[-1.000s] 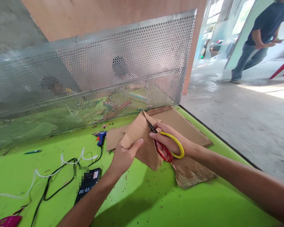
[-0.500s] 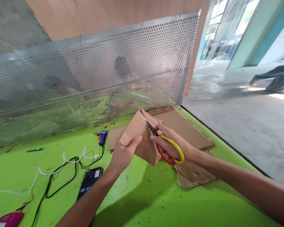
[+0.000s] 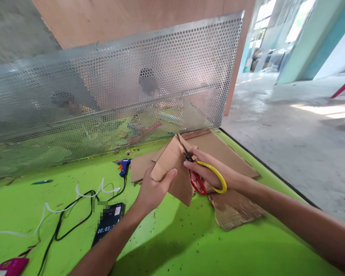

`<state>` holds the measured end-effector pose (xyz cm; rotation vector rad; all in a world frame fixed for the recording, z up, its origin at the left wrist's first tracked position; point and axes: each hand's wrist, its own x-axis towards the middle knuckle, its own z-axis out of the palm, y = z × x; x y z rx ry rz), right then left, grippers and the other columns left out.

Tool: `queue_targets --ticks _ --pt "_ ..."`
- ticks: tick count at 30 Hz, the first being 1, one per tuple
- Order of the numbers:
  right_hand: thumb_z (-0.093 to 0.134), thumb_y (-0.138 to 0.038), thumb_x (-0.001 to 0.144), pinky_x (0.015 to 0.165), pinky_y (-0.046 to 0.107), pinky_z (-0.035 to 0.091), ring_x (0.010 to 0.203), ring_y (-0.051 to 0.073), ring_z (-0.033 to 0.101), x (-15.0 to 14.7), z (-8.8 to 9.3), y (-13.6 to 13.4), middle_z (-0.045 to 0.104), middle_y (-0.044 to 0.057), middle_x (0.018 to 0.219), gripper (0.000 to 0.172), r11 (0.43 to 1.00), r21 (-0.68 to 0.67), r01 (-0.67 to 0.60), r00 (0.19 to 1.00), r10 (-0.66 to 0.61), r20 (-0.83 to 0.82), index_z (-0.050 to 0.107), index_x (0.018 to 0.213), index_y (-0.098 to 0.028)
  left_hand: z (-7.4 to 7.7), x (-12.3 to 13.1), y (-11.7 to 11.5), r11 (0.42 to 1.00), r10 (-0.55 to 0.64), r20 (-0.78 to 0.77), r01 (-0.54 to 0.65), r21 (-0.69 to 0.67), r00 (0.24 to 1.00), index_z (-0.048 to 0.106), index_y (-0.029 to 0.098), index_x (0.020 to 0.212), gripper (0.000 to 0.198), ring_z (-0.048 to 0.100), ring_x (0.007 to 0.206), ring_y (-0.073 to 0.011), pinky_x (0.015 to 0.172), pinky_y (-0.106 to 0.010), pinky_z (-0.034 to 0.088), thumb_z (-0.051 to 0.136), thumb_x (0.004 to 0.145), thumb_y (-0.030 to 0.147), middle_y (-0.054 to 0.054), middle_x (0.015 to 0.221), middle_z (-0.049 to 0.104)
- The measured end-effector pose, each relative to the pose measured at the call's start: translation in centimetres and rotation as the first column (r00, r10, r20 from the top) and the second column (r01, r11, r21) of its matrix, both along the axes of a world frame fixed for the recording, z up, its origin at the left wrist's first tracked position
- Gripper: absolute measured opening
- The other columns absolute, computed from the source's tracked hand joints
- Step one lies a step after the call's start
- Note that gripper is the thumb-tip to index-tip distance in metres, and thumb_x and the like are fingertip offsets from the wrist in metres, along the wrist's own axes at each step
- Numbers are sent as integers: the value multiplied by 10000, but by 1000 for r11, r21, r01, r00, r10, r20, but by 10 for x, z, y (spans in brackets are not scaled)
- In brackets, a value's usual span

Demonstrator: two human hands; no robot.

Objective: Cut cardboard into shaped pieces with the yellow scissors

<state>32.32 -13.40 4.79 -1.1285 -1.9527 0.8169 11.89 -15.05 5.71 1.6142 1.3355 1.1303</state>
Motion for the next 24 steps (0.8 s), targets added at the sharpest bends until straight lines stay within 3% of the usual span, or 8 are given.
queue_targets --ticks 6,10,14,17,24 --pt "488 -403 989 715 335 442 778 209 581 -4 -1 1 639 34 841 207 997 33 72 997 -72 1 481 877 -229 -3 4 -5 997 18 -17 -19 -74 1000 734 120 1083 445 726 1031 -319 858 -397 599 758 753 417 -131 1094 780" --pt "462 -426 999 622 310 389 675 201 559 -8 -4 -2 601 14 725 245 988 45 146 987 -149 53 419 839 -245 -5 8 -10 998 -6 9 6 -54 1000 735 128 1065 379 735 994 -305 850 -392 595 739 785 384 -119 1058 787" --pt "441 -424 1015 615 293 373 643 181 554 -8 -10 -1 606 16 722 261 987 99 126 988 -134 81 391 831 -245 -5 12 -16 1000 2 13 -2 -11 1000 742 149 1065 330 713 1080 -301 919 -382 576 725 818 368 -124 1134 770" --pt "452 -443 1014 588 277 369 611 171 560 -8 -12 0 608 14 674 299 991 73 112 988 -119 93 388 798 -246 -5 14 -18 999 -26 -1 26 37 1000 754 165 1053 284 696 1132 -292 978 -359 549 700 846 352 -113 1159 764" --pt "445 -504 1009 510 261 347 516 162 544 -18 -6 -7 532 -9 539 390 984 0 177 984 -177 34 416 713 -251 -6 15 -19 996 -30 -55 34 80 998 762 148 1075 295 728 1047 -286 935 -357 571 668 872 341 -124 1094 780"
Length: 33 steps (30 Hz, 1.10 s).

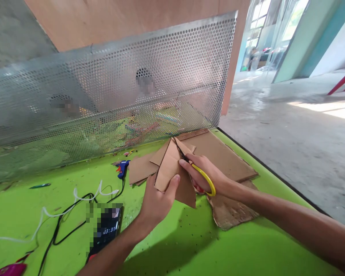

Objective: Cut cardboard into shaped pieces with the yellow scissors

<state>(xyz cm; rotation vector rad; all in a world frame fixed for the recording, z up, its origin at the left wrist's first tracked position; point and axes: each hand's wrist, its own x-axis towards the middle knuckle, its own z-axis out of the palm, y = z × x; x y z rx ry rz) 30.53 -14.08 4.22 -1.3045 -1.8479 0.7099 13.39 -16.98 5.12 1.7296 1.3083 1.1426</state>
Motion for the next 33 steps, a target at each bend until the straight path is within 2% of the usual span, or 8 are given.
queue_targets --ticks 5,11,14,18,22,28,31,33 --pt "426 -489 1012 531 257 373 566 162 565 -3 -5 -1 561 -3 580 390 999 30 33 998 -32 -48 456 713 -240 3 0 1 1000 16 81 -14 -20 997 739 154 1148 353 714 1087 -283 981 -382 560 684 848 332 -111 1134 771" --pt "449 -539 994 548 257 351 575 125 492 4 -12 10 573 -6 636 460 1000 27 3 999 -1 -52 451 669 -214 0 -10 14 982 6 180 29 -189 984 741 181 1153 441 674 1180 -301 1017 -396 547 772 775 405 -88 1231 744" --pt "478 -572 958 532 263 345 548 120 461 9 -6 13 535 -13 586 491 996 -64 -67 993 60 -102 461 626 -211 -2 -18 23 968 11 231 47 -245 973 744 198 1152 519 667 1192 -316 1029 -418 539 842 698 429 -84 1251 737" --pt "502 -582 924 428 253 295 412 100 386 15 4 11 417 -56 442 487 969 -176 -176 961 130 -246 441 594 -229 -1 -26 31 943 9 304 93 -319 953 750 198 1153 565 679 1162 -336 1008 -448 546 884 650 419 -94 1224 749" --pt "502 -555 935 347 239 257 307 91 355 15 2 11 382 -73 363 479 935 -278 -219 942 128 -310 419 583 -240 -1 -26 33 929 -3 373 140 -343 928 734 190 1201 607 664 1185 -349 1012 -464 540 891 651 394 -106 1228 745" --pt "469 -592 958 382 243 367 369 125 477 11 -11 14 526 -36 442 462 917 -307 -255 935 152 -322 500 674 -228 -7 -21 29 943 18 368 106 -314 930 725 193 1228 618 671 1160 -345 1006 -474 539 883 669 404 -105 1233 742" --pt "503 -616 937 502 251 459 568 163 612 10 -12 15 663 14 640 451 938 -236 -254 930 169 -327 556 750 -209 -7 -19 27 944 5 363 116 -310 932 710 203 1252 618 661 1182 -333 1027 -462 529 867 692 412 -100 1245 737" --pt "513 -599 937 589 261 491 706 188 652 9 -13 16 717 46 793 436 953 -193 -234 941 172 -291 589 795 -194 -5 -16 24 948 11 362 106 -300 932 710 209 1247 606 657 1194 -322 1029 -440 531 860 697 415 -92 1255 733"
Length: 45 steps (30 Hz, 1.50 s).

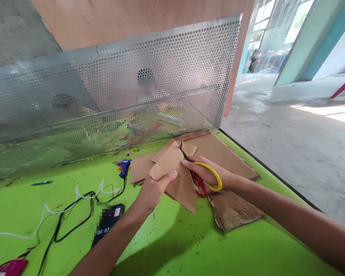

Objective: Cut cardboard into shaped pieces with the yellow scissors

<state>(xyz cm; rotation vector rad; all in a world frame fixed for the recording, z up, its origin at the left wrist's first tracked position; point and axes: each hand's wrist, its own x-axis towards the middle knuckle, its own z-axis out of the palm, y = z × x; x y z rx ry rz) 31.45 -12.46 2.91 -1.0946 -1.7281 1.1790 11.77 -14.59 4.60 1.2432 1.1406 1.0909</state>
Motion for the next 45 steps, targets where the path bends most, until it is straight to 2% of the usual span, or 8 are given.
queue_targets --ticks 5,10,25,30,34,37,41,45 --pt "473 -553 947 643 285 485 743 209 622 -3 -6 6 698 44 769 414 970 83 229 973 -229 -3 606 782 -197 5 11 -18 998 59 -92 -56 29 994 742 191 1139 473 686 1142 -297 972 -384 568 822 720 396 -81 1182 762" --pt "494 -524 910 545 282 453 601 190 577 -3 -10 9 621 18 607 372 990 11 143 989 -144 40 630 812 -192 14 11 -27 998 38 -185 -28 59 982 750 175 1056 385 722 1042 -290 877 -365 603 787 745 399 -81 1089 784" --pt "446 -575 975 437 233 394 426 120 502 28 24 -11 555 -32 518 422 995 27 100 982 -103 159 532 777 -212 16 -63 62 993 115 -217 -105 56 969 768 177 913 478 722 805 -274 707 -357 569 910 526 420 -108 967 792" --pt "484 -534 979 471 241 431 448 138 560 57 5 -35 598 -25 524 395 989 5 149 954 -145 263 473 724 -232 4 -85 98 999 6 -489 19 47 872 748 154 977 549 693 751 -245 633 -313 519 870 576 508 -96 925 781" --pt "491 -541 974 544 264 453 522 153 575 86 -16 -47 624 -6 587 400 968 96 232 904 -251 345 504 728 -226 -7 -70 108 913 290 -664 10 408 689 722 162 994 469 659 856 -225 764 -290 475 836 651 460 -78 926 747" --pt "544 -573 935 551 277 433 579 173 572 98 -26 -52 618 12 613 416 937 191 292 859 -345 379 502 711 -225 -17 -34 91 943 44 -800 240 231 598 724 198 805 366 631 693 -221 648 -305 420 703 770 562 -71 760 727" --pt "536 -618 929 469 273 392 490 158 521 102 -32 -54 579 -6 567 420 927 116 357 873 -375 312 497 767 -232 -32 4 62 901 -231 -881 432 -33 414 712 213 959 560 644 690 -245 581 -300 351 734 655 682 -59 777 731" --pt "503 -636 942 485 278 410 522 165 532 104 -35 -54 576 9 588 452 920 161 357 873 -390 294 474 736 -235 -45 5 57 900 -331 -787 424 -99 520 681 204 1047 595 647 683 -230 558 -285 371 823 577 541 -33 780 720"
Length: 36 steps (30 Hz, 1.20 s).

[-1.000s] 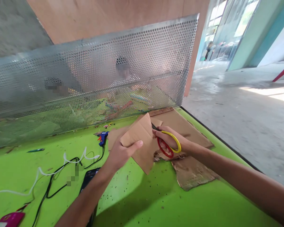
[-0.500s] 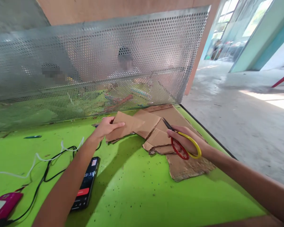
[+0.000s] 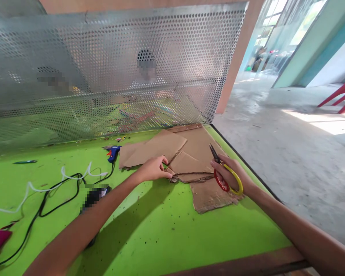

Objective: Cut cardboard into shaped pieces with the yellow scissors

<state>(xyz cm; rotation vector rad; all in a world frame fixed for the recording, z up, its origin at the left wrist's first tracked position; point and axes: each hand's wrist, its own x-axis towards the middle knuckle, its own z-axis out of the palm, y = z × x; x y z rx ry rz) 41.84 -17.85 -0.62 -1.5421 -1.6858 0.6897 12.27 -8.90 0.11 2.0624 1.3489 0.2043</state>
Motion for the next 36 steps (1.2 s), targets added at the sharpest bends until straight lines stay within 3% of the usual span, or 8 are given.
queue_targets --ticks 4,7,10,16,22,26,30,36 --pt "468 -647 956 527 287 439 583 176 563 2 -1 -1 615 36 659 477 997 71 -5 998 1 60 478 727 -228 0 -13 9 994 103 314 -90 -56 944 684 174 955 503 638 691 -202 617 -290 469 841 564 449 -24 749 691" --pt "464 -637 964 483 275 429 512 162 554 2 -1 -5 601 14 603 450 999 30 17 999 -16 -27 477 773 -231 16 -19 12 986 156 420 -166 -15 894 695 184 853 382 618 683 -172 655 -295 497 808 641 481 -35 781 700" --pt "473 -624 965 472 273 439 485 158 558 1 0 -8 599 6 582 424 1000 20 14 997 -12 -78 501 824 -225 38 -20 12 956 265 581 -289 -52 770 704 189 793 344 600 651 -152 659 -300 531 822 656 481 -24 737 671" --pt "507 -576 958 495 274 457 549 168 593 -5 -1 -11 643 30 652 397 998 52 -47 999 47 -5 556 820 -207 60 -14 10 940 281 752 -330 -89 597 616 188 680 385 560 649 -133 629 -304 572 848 640 493 5 717 577" --pt "514 -526 985 656 316 548 665 185 677 -14 -7 -16 722 56 791 366 972 -24 -235 955 226 -193 615 942 -177 56 -6 12 969 205 729 -241 -56 653 646 192 722 365 550 612 -120 601 -277 547 827 663 504 7 705 581" --pt "505 -525 996 741 344 550 760 206 690 -22 -8 -19 731 73 850 393 973 -44 -226 951 210 -225 648 1007 -160 54 0 7 980 165 707 -197 -36 688 678 196 739 359 536 590 -115 577 -274 525 815 660 518 9 712 590" --pt "488 -554 990 682 332 527 718 203 662 -32 -3 -23 715 67 817 429 961 -92 -261 926 223 -306 649 974 -157 53 6 -4 984 156 704 -170 -50 693 653 192 693 356 511 549 -108 540 -258 483 812 671 510 28 627 540" --pt "541 -513 956 601 283 428 674 180 567 -44 7 -29 647 30 738 372 967 -72 -243 965 234 -122 625 823 -176 50 12 -14 991 136 732 -104 -89 667 619 189 645 384 502 538 -100 537 -242 468 816 685 516 36 601 516"
